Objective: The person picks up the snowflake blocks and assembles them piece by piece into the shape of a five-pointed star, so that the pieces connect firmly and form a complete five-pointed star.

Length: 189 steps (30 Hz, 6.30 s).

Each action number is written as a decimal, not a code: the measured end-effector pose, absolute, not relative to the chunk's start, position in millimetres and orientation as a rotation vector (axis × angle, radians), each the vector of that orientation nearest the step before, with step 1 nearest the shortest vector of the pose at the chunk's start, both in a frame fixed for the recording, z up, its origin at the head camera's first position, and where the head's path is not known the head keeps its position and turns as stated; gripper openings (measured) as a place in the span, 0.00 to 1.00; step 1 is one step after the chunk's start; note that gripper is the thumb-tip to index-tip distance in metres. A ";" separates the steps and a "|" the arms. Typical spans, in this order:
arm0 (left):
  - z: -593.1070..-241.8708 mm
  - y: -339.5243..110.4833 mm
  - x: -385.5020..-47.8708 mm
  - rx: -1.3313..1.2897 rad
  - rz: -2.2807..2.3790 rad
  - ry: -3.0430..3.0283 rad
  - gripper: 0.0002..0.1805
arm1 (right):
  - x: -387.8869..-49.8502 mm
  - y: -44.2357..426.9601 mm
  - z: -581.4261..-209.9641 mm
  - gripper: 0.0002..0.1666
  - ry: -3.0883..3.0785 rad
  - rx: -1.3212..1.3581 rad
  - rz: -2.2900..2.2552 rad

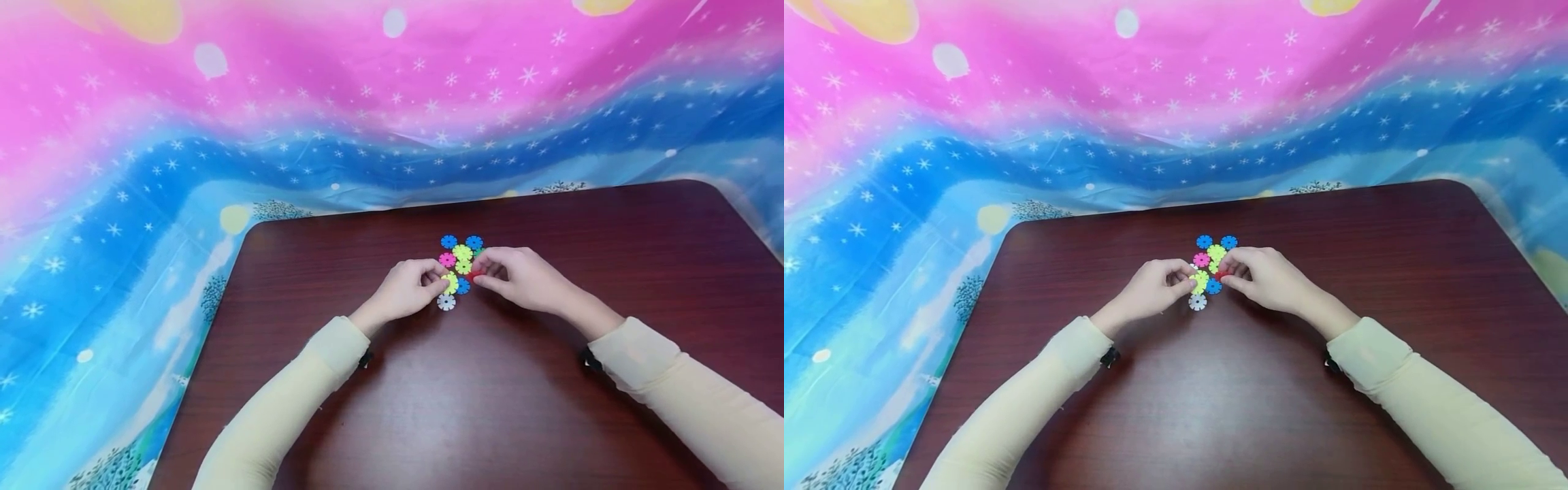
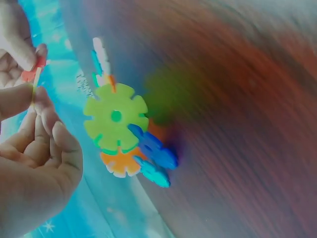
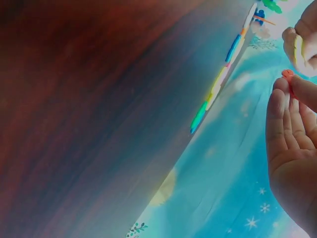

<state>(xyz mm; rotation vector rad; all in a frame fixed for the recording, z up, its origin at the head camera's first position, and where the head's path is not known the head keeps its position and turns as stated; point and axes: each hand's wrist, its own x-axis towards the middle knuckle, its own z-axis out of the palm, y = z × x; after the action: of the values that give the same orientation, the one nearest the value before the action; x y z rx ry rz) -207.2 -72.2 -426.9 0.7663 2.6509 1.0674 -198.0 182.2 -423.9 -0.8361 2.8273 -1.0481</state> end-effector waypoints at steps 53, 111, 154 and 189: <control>-413.0 -94.8 -206.9 0.335 1.692 2.338 0.11 | -221.9 150.7 -433.6 0.24 2.829 -0.768 -0.383; -421.3 -73.3 -188.9 0.297 1.784 2.150 0.09 | -179.6 160.3 -423.2 0.16 2.963 -1.258 -1.223; -424.6 -136.5 -174.0 0.580 0.672 2.899 0.13 | -257.5 177.7 -435.1 0.28 2.925 -0.376 -0.425; -422.9 -50.5 -210.5 1.190 -0.128 2.736 0.16 | -215.1 186.7 -425.1 0.13 2.815 -0.617 -1.003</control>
<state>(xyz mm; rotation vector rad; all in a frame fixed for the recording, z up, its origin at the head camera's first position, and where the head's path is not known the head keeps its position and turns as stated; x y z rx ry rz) -210.5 -50.5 -422.9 1.1904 2.7359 -0.1284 -215.1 186.7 -425.1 -0.6172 2.8154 -1.0026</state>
